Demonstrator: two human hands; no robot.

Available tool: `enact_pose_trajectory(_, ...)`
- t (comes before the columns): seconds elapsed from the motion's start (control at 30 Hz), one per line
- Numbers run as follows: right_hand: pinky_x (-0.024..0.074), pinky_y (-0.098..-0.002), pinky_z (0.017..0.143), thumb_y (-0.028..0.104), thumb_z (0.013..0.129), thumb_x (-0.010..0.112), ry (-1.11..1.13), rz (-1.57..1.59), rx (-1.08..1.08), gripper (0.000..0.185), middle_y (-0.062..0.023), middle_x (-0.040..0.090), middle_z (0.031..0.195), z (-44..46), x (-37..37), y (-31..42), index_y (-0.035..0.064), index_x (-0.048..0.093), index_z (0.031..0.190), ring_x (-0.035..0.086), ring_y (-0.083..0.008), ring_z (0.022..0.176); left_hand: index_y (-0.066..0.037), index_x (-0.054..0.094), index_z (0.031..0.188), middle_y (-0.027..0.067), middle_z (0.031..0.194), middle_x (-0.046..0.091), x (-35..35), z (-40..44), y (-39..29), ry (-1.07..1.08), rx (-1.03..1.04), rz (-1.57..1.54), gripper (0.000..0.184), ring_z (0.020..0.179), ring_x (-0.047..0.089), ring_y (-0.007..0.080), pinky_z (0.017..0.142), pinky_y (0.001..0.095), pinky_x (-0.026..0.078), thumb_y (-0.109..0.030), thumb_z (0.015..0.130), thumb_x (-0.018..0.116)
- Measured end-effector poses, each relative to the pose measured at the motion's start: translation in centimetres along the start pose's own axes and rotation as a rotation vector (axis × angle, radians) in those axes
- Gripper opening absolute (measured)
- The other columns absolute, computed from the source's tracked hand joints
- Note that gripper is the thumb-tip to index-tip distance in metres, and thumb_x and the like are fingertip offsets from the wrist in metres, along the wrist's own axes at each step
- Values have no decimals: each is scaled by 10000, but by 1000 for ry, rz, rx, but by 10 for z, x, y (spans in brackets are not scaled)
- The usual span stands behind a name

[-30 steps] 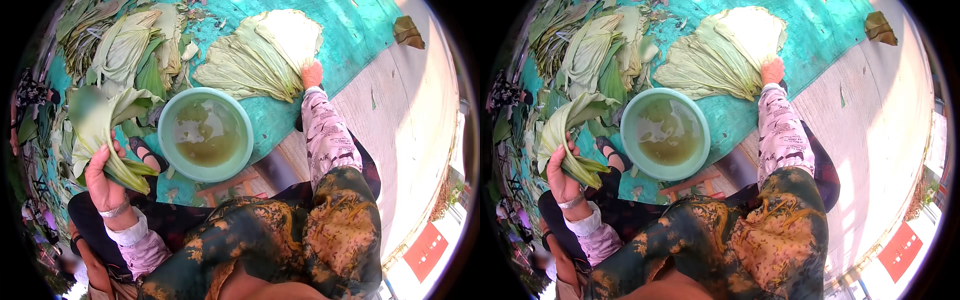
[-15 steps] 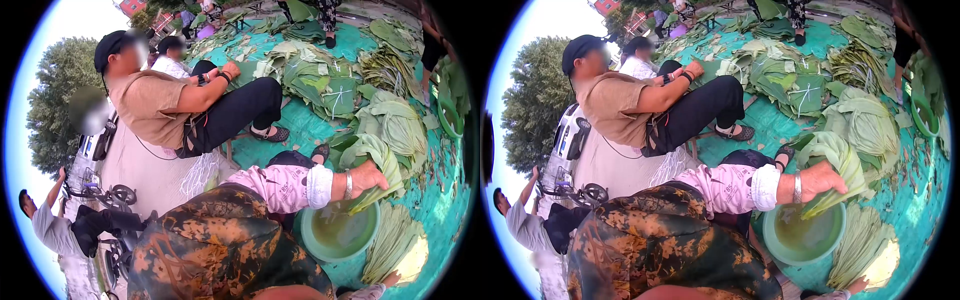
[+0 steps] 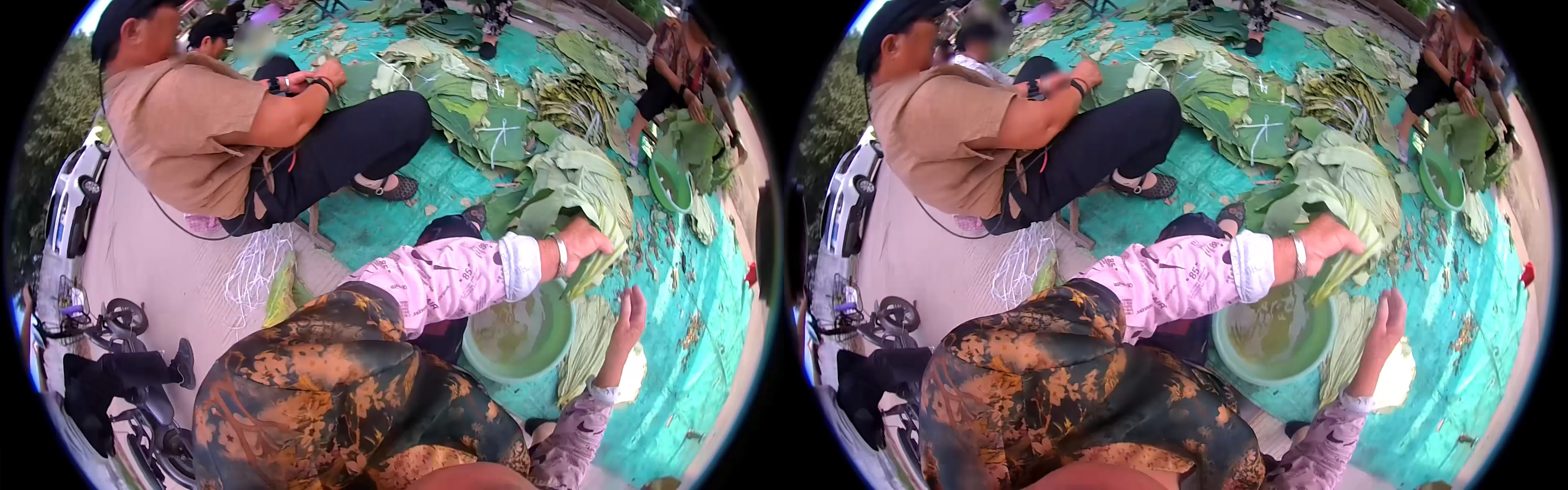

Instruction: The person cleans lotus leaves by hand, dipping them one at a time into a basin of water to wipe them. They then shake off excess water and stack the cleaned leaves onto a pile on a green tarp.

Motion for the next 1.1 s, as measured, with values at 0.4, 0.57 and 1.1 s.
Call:
enact_pose_trajectory(0.4,432,-317,845,108,750,642,85,-383,-309,417,-131,565,1035,-51,14,144,51,490,1135,548,-239,978,12,498,1090,158,996,590,25,14,37,319,-264,-293,326,877,595,268,782,374,497,-149,822,588)
enact_pose_trajectory(0.57,298,-416,968,63,627,657,276,-743,-600,582,-111,422,1238,-74,57,161,76,454,1172,379,-281,1169,-33,506,1102,125,1031,583,23,10,65,327,-356,-126,330,922,573,246,821,369,469,-263,866,522)
enact_pose_trajectory(1.1,374,-373,835,141,709,578,165,-496,-589,364,-113,516,1012,-85,27,154,57,481,1050,491,-259,972,-15,506,1111,130,1114,545,43,-18,98,334,-653,-73,546,995,537,250,865,360,440,-478,822,518)
Point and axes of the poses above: each hand's wrist, its own z-axis towards the middle knuckle, its own x-axis out of the palm, y = z × x, the point moved 9 cm from there along z, towards the middle knuckle
